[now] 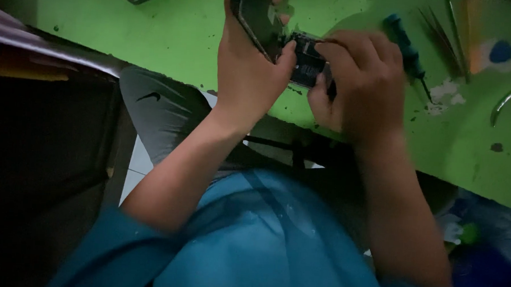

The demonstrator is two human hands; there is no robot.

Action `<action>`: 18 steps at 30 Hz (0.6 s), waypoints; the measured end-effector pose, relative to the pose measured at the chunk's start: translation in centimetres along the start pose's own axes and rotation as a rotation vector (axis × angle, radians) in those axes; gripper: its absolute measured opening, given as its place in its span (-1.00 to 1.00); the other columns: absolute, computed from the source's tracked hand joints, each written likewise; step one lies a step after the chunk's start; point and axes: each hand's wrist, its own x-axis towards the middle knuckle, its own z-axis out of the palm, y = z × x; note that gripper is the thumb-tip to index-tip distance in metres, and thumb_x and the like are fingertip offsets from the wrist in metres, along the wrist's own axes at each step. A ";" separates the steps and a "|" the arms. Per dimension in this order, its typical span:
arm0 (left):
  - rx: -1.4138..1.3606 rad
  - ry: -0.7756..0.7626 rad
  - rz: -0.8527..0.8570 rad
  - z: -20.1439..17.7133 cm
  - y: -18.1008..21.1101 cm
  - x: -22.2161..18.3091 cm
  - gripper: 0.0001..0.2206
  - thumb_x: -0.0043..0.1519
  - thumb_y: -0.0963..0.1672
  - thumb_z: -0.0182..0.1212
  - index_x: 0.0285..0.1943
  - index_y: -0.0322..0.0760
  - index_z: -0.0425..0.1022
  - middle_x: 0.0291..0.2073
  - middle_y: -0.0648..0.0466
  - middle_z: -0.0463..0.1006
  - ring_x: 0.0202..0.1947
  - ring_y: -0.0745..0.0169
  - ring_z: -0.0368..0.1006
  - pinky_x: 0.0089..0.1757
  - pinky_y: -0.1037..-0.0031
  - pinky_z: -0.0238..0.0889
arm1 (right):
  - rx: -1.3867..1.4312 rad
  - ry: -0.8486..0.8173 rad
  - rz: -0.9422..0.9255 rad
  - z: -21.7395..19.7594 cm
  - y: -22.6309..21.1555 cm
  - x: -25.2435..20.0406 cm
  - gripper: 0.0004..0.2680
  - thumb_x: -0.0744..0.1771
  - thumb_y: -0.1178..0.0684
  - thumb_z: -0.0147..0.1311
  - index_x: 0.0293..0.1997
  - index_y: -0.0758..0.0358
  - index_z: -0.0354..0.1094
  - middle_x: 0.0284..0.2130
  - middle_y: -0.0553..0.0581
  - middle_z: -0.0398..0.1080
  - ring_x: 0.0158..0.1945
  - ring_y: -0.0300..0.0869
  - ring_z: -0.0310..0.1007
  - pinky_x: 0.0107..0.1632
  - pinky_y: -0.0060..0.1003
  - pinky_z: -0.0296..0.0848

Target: Disassembling various smartphone components using a screwdriver, brush, and manual prying on a repair bench.

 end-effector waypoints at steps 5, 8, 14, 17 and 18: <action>-0.015 -0.032 0.036 0.2 -0.6 -0.2 -0.33 0.45 -0.19 0.36 0.53 0.16 -0.10 0.25 0.08 0.44 0.26 0.12 0.61 0.18 0.25 0.68 | -0.012 0.002 -0.007 -0.3 -0.1 0.0 -0.75 0.31 0.02 0.15 0.02 0.34 0.50 -0.06 0.30 0.49 -0.04 0.10 0.46 -0.02 -0.04 0.41; 0.008 -0.024 0.050 0.2 -0.1 0.3 -0.39 0.41 -0.18 0.36 0.46 0.10 -0.03 0.19 0.04 0.46 0.19 0.13 0.61 0.07 0.34 0.69 | -0.013 -0.012 -0.001 -0.2 0.0 0.1 -0.75 0.31 0.03 0.17 0.04 0.33 0.50 -0.05 0.31 0.48 -0.01 0.10 0.45 0.01 -0.04 0.41; -0.025 -0.047 0.037 0.6 -1.1 -0.7 -0.13 0.49 -0.25 0.35 0.70 0.25 -0.33 0.35 0.13 0.49 0.25 0.21 0.63 0.10 0.48 0.61 | 0.009 0.002 0.004 -0.2 -0.2 0.1 -0.75 0.30 0.02 0.19 0.00 0.35 0.50 -0.08 0.30 0.49 -0.04 0.09 0.45 -0.04 -0.06 0.41; -0.009 -0.085 0.080 0.4 -1.3 -0.9 -0.15 0.57 -0.24 0.32 0.73 0.30 -0.35 0.42 0.09 0.42 0.30 0.20 0.58 0.05 0.50 0.56 | -0.008 0.011 -0.015 -0.3 -0.2 0.2 -0.76 0.30 0.03 0.18 0.01 0.34 0.49 -0.08 0.29 0.49 -0.05 0.08 0.45 -0.05 -0.07 0.39; -0.007 -0.101 0.110 0.4 -1.4 -1.0 -0.16 0.59 -0.24 0.30 0.73 0.29 -0.36 0.46 0.09 0.38 0.37 0.22 0.55 0.04 0.50 0.57 | -0.023 0.014 -0.027 -0.4 -0.2 0.2 -0.77 0.32 0.03 0.16 0.01 0.33 0.49 -0.08 0.29 0.48 -0.05 0.07 0.44 -0.05 -0.09 0.38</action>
